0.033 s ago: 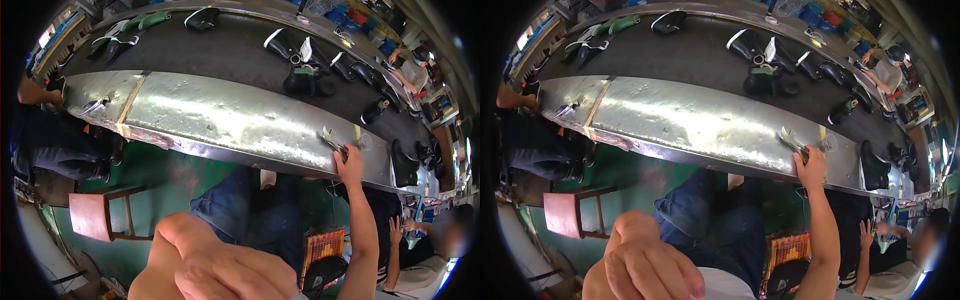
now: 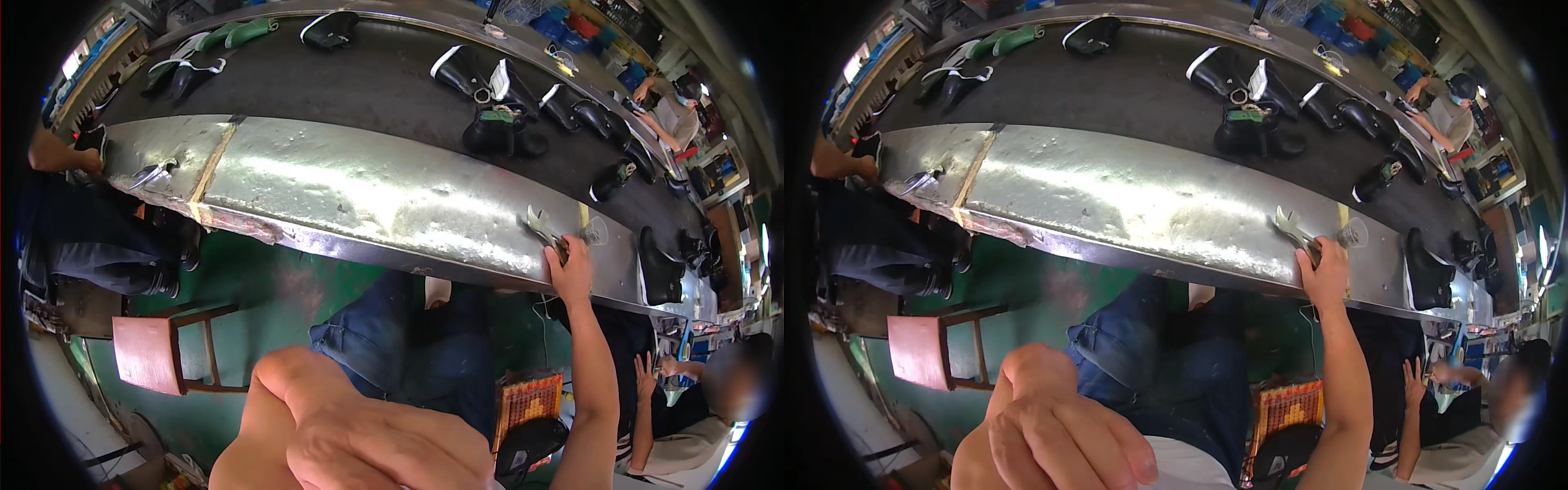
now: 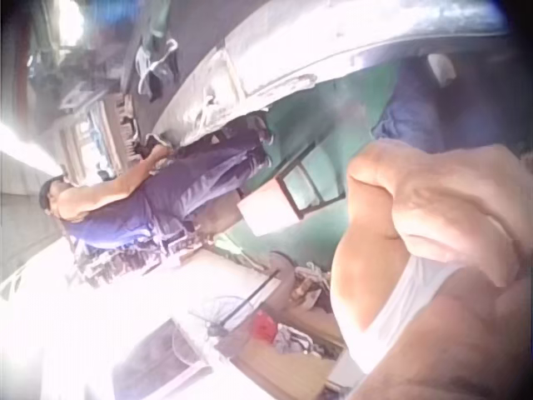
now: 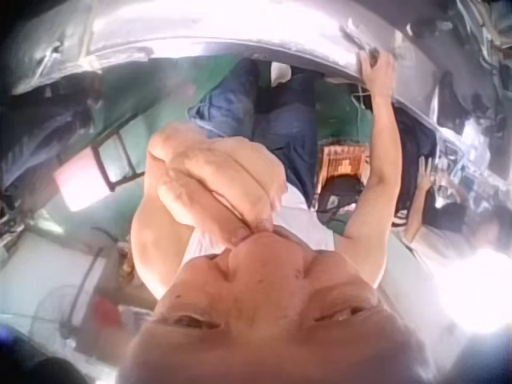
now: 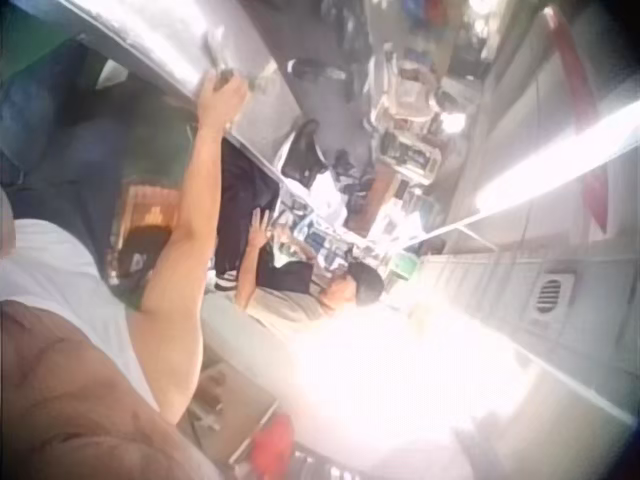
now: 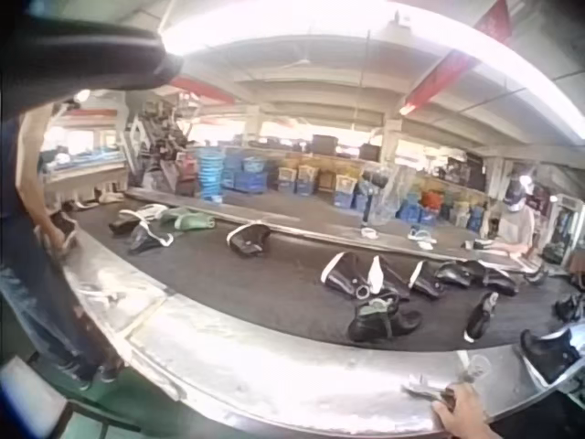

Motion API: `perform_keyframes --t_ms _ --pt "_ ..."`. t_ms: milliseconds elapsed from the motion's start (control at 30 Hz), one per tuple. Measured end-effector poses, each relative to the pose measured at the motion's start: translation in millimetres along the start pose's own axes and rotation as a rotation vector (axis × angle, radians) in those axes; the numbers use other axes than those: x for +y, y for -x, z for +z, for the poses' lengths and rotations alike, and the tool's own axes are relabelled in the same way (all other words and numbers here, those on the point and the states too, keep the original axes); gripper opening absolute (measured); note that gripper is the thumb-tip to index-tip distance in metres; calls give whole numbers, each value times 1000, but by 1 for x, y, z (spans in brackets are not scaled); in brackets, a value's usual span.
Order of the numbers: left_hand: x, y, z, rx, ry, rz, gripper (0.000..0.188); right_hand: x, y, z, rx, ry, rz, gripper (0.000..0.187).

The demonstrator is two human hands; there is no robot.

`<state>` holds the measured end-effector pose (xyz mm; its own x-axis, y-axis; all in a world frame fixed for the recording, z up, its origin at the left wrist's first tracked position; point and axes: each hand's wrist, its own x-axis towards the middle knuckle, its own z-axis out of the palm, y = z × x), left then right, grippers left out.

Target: Shaping and finishing shoe components using pliers and a hammer on a factory production line.

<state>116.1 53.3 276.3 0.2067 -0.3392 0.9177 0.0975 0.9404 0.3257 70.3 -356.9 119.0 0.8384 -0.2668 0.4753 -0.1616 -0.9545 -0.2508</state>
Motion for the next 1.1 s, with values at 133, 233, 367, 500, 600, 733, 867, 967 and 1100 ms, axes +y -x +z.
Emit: perform_keyframes --t_ms 133,233,367,500,600,733,867,967,1100 --pt "-8 -4 -23 -151 -39 -36 37 3 1 -1 -28 36 16 40" --pt "-31 0 -50 120 -280 -225 10 -9 1 -2 -37 -2 35 40" --pt "-131 -22 -202 522 -769 -635 13 -2 1 -3 -43 21 31 41" --pt "-216 -19 -369 761 -1212 -995 35 -1 -1 -4 -65 4 44 42" --pt "-256 -22 -463 710 -1580 -891 49 -1 -2 -4 -69 -42 6 44" --pt "-296 -45 -505 952 -1564 -980 62 1 -6 -7 -119 -88 28 45" --pt "-316 -54 -519 984 -1546 -1159 50 6 -4 -10 -142 -94 68 46" --pt "-308 -45 -518 1137 -1341 -1016 47 3 -4 -9 -114 -89 46 46" --pt "-193 -27 -549 1193 -1157 -784 41 -3 -7 -4 -73 -172 1 46"
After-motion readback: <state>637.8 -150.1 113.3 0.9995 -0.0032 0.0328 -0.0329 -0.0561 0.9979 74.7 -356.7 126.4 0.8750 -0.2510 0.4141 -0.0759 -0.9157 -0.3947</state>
